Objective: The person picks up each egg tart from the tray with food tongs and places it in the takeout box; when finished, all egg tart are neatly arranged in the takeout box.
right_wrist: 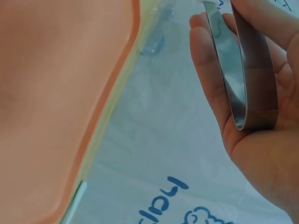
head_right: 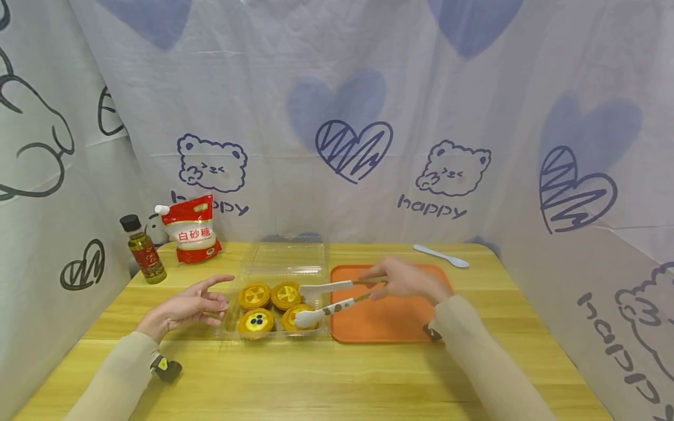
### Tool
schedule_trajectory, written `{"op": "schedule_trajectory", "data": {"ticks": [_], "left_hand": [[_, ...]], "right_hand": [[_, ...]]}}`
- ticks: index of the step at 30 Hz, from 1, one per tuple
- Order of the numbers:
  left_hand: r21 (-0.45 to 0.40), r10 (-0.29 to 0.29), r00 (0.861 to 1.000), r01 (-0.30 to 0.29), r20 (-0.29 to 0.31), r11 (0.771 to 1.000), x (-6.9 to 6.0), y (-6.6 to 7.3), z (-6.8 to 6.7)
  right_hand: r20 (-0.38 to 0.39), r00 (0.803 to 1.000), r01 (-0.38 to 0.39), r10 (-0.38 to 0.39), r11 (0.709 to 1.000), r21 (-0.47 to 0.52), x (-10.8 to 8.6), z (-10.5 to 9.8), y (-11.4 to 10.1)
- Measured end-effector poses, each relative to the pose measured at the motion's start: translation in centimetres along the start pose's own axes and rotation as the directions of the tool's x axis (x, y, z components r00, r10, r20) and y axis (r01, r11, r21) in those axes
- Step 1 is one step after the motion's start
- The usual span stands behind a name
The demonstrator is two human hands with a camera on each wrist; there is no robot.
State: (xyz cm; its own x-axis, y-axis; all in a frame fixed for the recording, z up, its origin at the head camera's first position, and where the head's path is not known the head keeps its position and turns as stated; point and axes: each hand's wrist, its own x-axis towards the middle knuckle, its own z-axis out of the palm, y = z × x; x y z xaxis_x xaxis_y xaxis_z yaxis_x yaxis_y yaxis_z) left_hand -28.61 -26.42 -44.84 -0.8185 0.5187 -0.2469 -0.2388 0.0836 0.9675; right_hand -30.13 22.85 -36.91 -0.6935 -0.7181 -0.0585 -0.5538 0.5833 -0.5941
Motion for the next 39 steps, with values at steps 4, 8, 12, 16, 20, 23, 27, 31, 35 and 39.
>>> {"op": "schedule_trajectory", "data": {"ticks": [4, 8, 12, 16, 20, 23, 27, 31, 35, 39], "left_hand": [[0.002, 0.005, 1.000, -0.005, 0.001, 1.000, 0.0, -0.1, -0.1], [0.002, 0.004, 1.000, -0.004, -0.005, 1.000, -0.1, -0.2, -0.1], [0.007, -0.001, 1.000, 0.001, -0.013, 1.000, -0.1, 0.0, -0.1], [0.007, 0.002, 1.000, -0.002, -0.011, 1.000, 0.0, 0.2, 0.0], [0.012, 0.007, 1.000, -0.007, -0.007, 1.000, 0.4, 0.3, 0.2], [0.007, 0.015, 1.000, -0.015, -0.003, 1.000, 0.7, 0.2, 0.3], [0.003, 0.015, 1.000, -0.015, -0.014, 1.000, 0.7, 0.0, 0.1], [0.014, 0.012, 1.000, -0.012, -0.014, 1.000, 0.4, -0.3, -0.1], [0.002, 0.012, 1.000, -0.012, -0.009, 1.000, 0.2, -0.3, -0.2], [-0.008, 0.014, 1.000, -0.014, -0.003, 1.000, 0.0, -0.3, -0.2]], "right_hand": [[-0.032, 0.999, -0.003, 0.004, 1.000, 0.018, -0.5, 0.5, 0.3], [-0.069, 0.996, -0.043, 0.049, 0.995, 0.088, -1.1, 0.9, 0.7], [-0.112, 0.988, -0.083, 0.104, 0.981, 0.178, -1.8, 1.4, 1.4], [-0.163, 0.978, -0.094, 0.131, 0.972, 0.214, -2.4, 1.8, 2.0], [-0.209, 0.965, -0.111, 0.158, 0.969, 0.223, -3.2, 2.0, 2.6], [-0.244, 0.954, -0.126, 0.176, 0.970, 0.206, -3.7, 2.2, 3.0], [-0.291, 0.940, -0.120, 0.176, 0.972, 0.200, -4.1, 2.5, 3.5], [-0.302, 0.934, -0.096, 0.189, 0.950, 0.297, -4.5, 2.9, 4.1], [-0.308, 0.925, -0.094, 0.221, 0.921, 0.378, -5.3, 3.3, 4.8], [-0.330, 0.908, -0.113, 0.259, 0.908, 0.403, -6.4, 3.5, 5.3]]}}
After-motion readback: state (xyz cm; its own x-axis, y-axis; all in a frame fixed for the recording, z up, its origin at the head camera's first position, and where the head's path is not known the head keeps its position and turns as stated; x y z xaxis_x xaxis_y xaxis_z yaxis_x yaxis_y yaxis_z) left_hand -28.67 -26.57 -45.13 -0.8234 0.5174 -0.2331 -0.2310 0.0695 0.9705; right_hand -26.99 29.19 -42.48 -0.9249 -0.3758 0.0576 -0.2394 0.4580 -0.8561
